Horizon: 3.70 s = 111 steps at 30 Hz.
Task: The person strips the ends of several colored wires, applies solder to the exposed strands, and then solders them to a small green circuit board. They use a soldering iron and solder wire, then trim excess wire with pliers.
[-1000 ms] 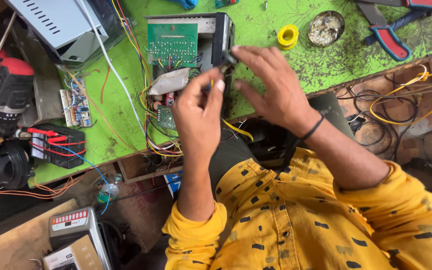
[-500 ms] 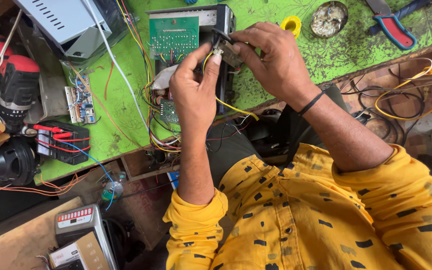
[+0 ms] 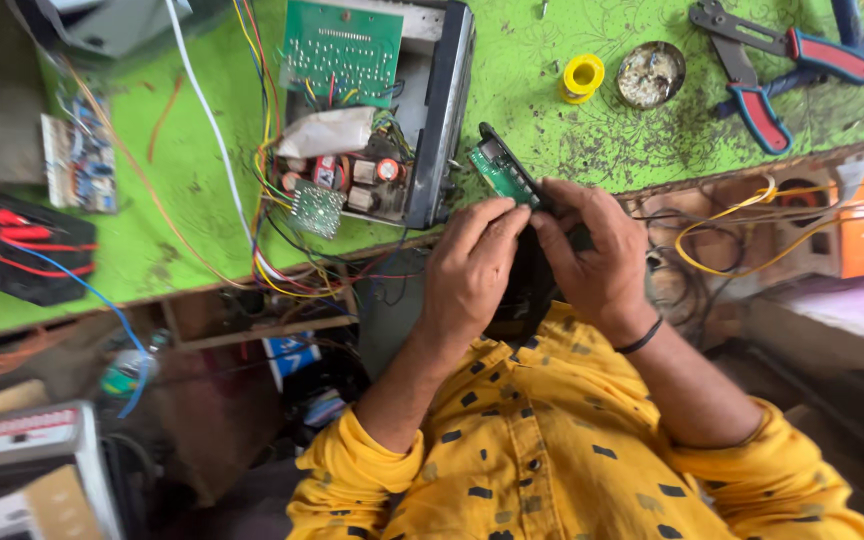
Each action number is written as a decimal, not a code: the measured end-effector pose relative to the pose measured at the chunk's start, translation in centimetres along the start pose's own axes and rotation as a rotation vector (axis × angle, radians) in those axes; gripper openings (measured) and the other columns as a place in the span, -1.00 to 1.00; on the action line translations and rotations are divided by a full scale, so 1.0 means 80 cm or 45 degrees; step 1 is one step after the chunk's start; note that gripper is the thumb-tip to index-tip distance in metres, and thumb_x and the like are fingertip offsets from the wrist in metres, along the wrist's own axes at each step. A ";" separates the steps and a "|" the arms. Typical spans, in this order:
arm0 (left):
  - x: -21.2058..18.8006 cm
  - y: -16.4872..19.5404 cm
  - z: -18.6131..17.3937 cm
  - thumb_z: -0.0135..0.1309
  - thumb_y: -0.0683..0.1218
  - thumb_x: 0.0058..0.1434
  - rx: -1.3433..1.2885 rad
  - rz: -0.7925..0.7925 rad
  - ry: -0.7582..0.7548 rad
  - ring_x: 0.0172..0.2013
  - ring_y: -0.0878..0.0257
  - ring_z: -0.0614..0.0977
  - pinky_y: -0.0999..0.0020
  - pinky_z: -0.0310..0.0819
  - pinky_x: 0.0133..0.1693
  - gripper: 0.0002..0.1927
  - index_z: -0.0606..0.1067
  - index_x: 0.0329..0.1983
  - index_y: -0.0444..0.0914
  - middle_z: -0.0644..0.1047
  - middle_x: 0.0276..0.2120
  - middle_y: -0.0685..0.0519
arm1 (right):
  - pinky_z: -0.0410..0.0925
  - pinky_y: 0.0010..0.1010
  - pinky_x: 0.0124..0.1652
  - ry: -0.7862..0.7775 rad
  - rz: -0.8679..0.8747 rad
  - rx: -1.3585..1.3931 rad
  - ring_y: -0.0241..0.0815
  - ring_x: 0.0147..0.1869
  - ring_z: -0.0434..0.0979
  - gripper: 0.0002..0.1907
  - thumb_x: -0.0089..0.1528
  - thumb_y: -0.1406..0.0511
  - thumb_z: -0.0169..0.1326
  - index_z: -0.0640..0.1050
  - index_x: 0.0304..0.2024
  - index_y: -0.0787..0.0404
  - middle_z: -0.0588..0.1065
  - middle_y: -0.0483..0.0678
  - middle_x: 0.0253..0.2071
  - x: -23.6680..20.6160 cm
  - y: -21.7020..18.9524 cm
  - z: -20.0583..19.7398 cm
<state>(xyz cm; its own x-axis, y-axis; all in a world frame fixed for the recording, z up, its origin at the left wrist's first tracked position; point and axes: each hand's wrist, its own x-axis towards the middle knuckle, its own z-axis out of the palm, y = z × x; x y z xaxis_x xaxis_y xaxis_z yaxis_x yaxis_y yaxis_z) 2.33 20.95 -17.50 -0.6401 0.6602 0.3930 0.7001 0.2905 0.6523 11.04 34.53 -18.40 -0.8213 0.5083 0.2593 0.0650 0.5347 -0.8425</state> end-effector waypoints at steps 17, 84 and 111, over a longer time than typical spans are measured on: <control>-0.021 -0.027 0.017 0.23 -0.26 0.34 -0.088 -0.179 0.081 0.00 0.06 0.64 0.26 0.58 0.05 -0.75 0.54 0.07 -0.35 0.54 0.01 -0.04 | 0.40 -0.50 -0.13 0.009 0.058 0.089 -0.27 -0.14 0.52 -0.70 0.22 0.49 0.37 0.58 -0.04 0.30 0.58 0.01 -0.08 -0.007 0.018 0.018; -0.001 0.010 0.016 0.17 -0.21 0.37 0.116 -0.301 -0.112 -0.06 0.06 0.65 0.22 0.58 -0.03 -0.78 0.54 0.06 -0.30 0.53 -0.05 -0.02 | 0.47 -0.44 -0.16 -0.180 0.009 0.109 -0.16 -0.08 0.62 -0.70 0.23 0.45 0.37 0.60 0.00 0.28 0.59 0.05 -0.04 0.009 0.034 -0.020; -0.001 -0.006 0.026 0.12 -0.18 0.41 0.010 -0.351 -0.101 -0.02 -0.04 0.63 0.16 0.52 -0.02 -0.75 0.37 0.08 -0.28 0.53 -0.04 -0.07 | 0.36 -0.57 -0.32 -0.146 0.067 0.141 -0.39 -0.30 0.50 -0.76 0.29 0.48 0.31 0.60 0.00 0.28 0.60 -0.02 -0.07 0.010 0.036 -0.013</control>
<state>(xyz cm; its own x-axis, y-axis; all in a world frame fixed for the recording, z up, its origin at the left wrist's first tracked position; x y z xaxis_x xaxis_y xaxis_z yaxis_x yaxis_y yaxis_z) 2.67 22.21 -19.22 -0.7801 0.6076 0.1493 0.5057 0.4717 0.7224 11.18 37.22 -20.12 -0.8781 0.4499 0.1629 0.0521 0.4284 -0.9021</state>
